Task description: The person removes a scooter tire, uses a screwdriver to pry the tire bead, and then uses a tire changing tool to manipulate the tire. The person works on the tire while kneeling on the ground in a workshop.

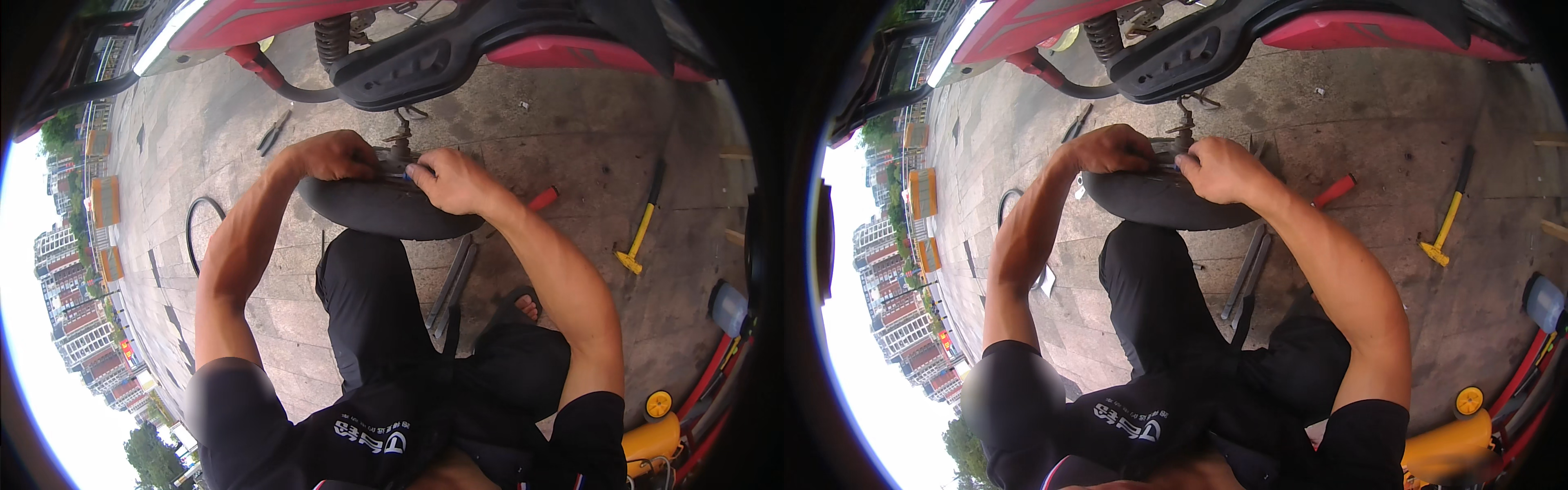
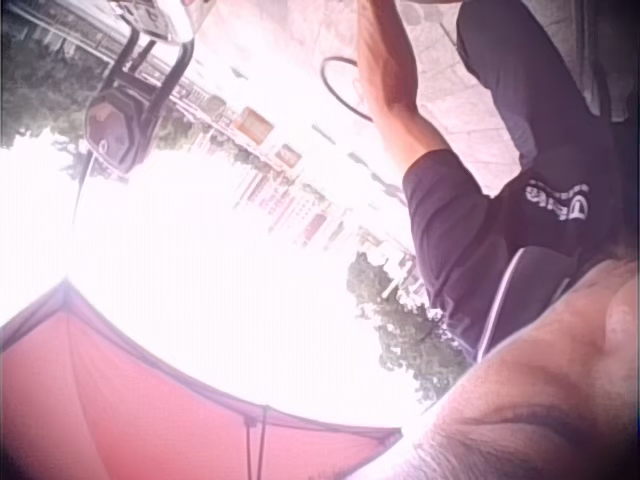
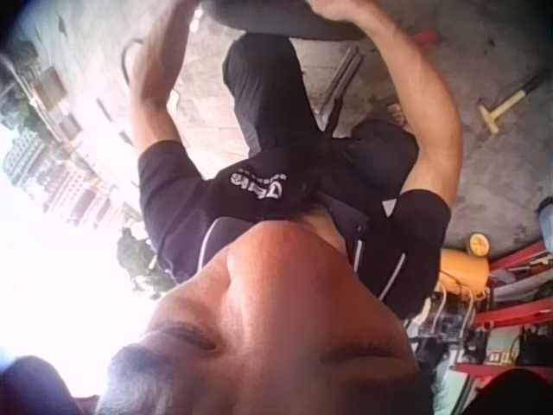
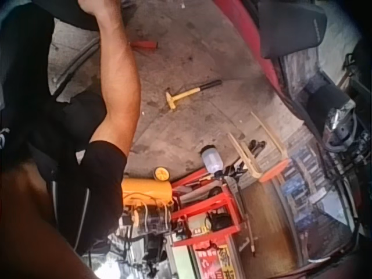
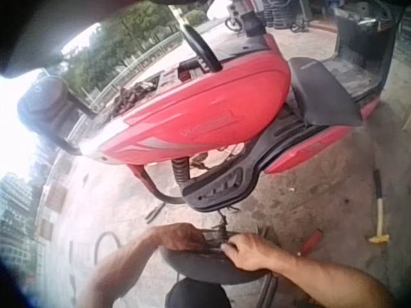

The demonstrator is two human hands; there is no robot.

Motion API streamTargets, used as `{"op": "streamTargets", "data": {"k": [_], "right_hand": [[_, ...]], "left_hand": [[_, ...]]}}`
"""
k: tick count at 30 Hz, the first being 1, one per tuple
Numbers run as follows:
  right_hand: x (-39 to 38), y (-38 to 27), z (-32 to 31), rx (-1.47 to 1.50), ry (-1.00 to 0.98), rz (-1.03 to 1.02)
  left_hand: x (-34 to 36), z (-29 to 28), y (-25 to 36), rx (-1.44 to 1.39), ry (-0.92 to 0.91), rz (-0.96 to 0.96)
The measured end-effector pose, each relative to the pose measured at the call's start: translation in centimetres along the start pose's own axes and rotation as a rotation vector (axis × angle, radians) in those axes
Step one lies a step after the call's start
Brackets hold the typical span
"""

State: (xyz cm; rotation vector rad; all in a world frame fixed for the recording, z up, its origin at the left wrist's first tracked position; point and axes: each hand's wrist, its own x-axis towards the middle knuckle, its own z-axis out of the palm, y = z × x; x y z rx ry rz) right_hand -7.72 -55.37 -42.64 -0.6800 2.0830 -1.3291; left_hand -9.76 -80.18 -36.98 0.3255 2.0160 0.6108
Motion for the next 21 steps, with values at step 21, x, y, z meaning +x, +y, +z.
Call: {"op": "streamTargets", "data": {"k": [21], "right_hand": [[1.8, -1.8, -1.2, -0.147, -0.333, 0.216]], "left_hand": [[0.4, 1.2, -1.1, -0.03, 0.056, 0.114]]}}
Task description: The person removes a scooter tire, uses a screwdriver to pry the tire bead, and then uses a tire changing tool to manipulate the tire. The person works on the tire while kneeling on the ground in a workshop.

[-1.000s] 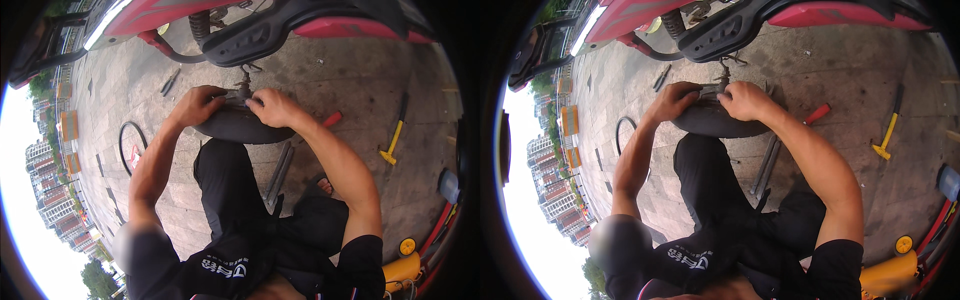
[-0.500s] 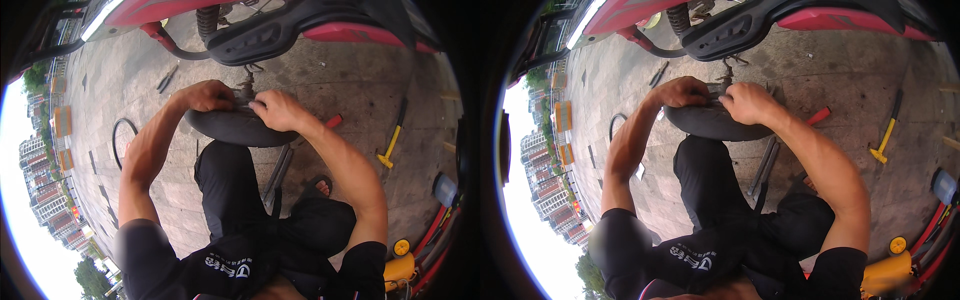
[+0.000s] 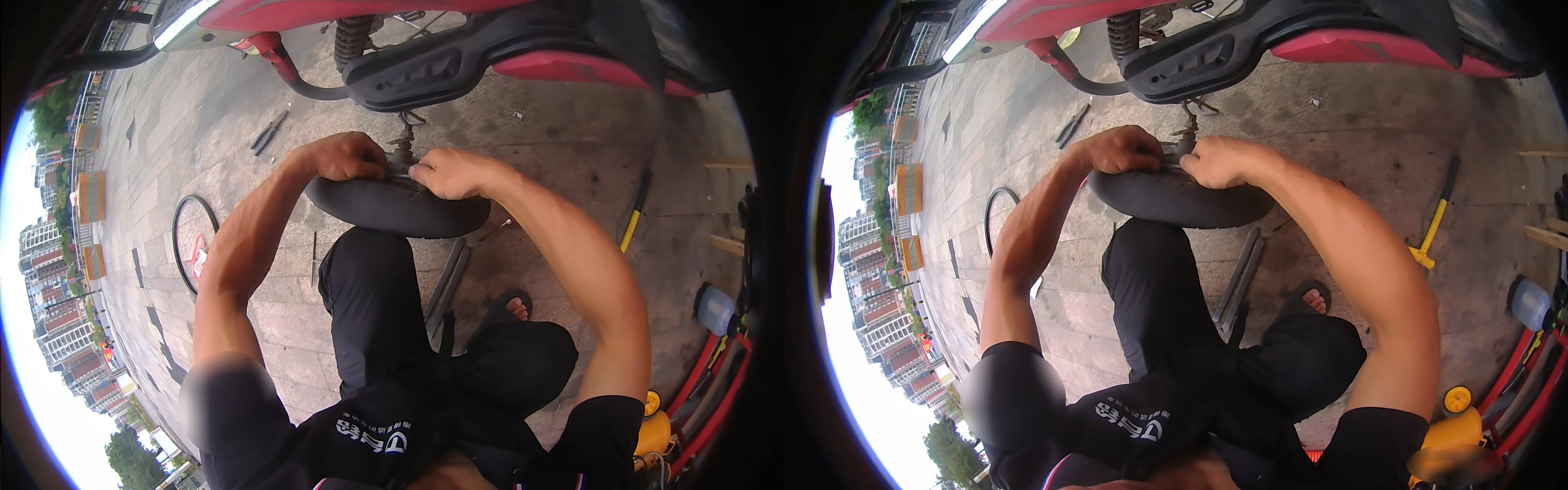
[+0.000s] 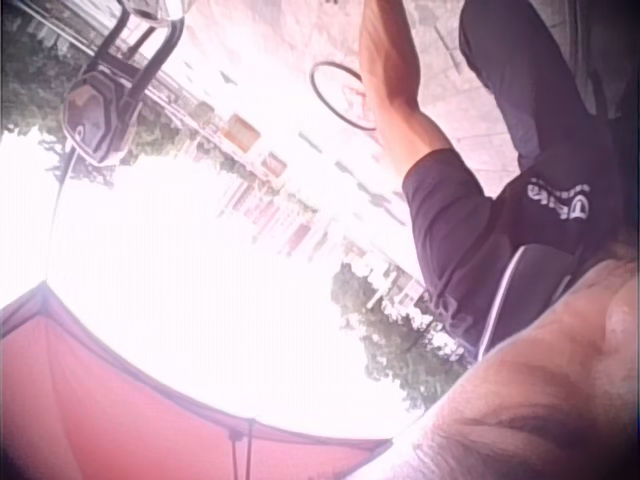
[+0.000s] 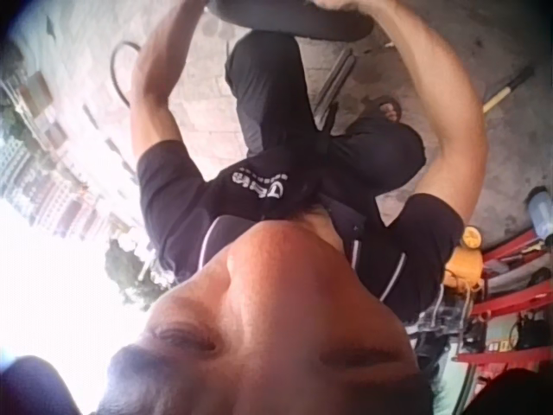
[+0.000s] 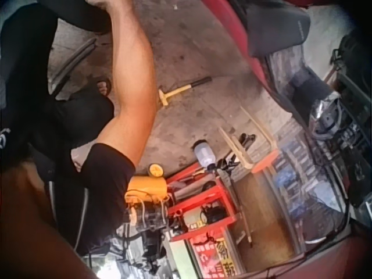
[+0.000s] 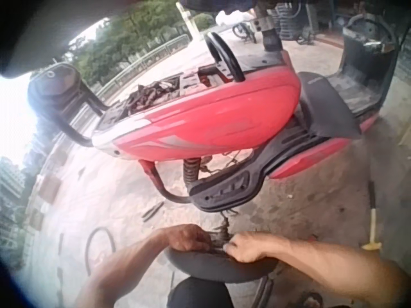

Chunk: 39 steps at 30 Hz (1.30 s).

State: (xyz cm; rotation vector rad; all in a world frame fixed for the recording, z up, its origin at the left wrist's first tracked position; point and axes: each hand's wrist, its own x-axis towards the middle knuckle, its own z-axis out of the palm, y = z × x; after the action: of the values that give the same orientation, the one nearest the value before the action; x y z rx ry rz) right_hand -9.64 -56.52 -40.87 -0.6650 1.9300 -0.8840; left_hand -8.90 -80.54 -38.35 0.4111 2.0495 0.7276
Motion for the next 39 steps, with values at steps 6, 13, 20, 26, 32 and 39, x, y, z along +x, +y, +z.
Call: {"op": "streamTargets", "data": {"k": [6, 13, 20, 26, 32, 39], "right_hand": [[-0.7, -0.1, 1.3, -0.22, 0.319, -0.357], [-1.7, -0.9, 1.1, -0.441, 0.304, -0.31], [-2.5, 1.0, 2.3, 0.097, 0.489, -0.214], [-3.7, 2.0, 3.0, 0.246, 0.582, -0.263], [-3.9, 2.3, 2.9, -0.212, 0.697, -0.35], [-4.1, 1.6, 1.1, -0.089, 0.379, -0.139]], "left_hand": [[-0.2, 0.1, -0.4, -0.005, 0.016, 0.029], [-0.4, -0.1, 0.1, 0.036, 0.03, 0.013], [-0.3, 0.1, 0.0, -0.099, 0.035, -0.035], [-0.6, 0.2, -0.5, -0.157, 0.043, -0.017], [-0.5, 0.1, -0.6, -0.158, 0.044, -0.002], [-0.3, 0.2, -0.7, -0.117, 0.061, 0.026]]}}
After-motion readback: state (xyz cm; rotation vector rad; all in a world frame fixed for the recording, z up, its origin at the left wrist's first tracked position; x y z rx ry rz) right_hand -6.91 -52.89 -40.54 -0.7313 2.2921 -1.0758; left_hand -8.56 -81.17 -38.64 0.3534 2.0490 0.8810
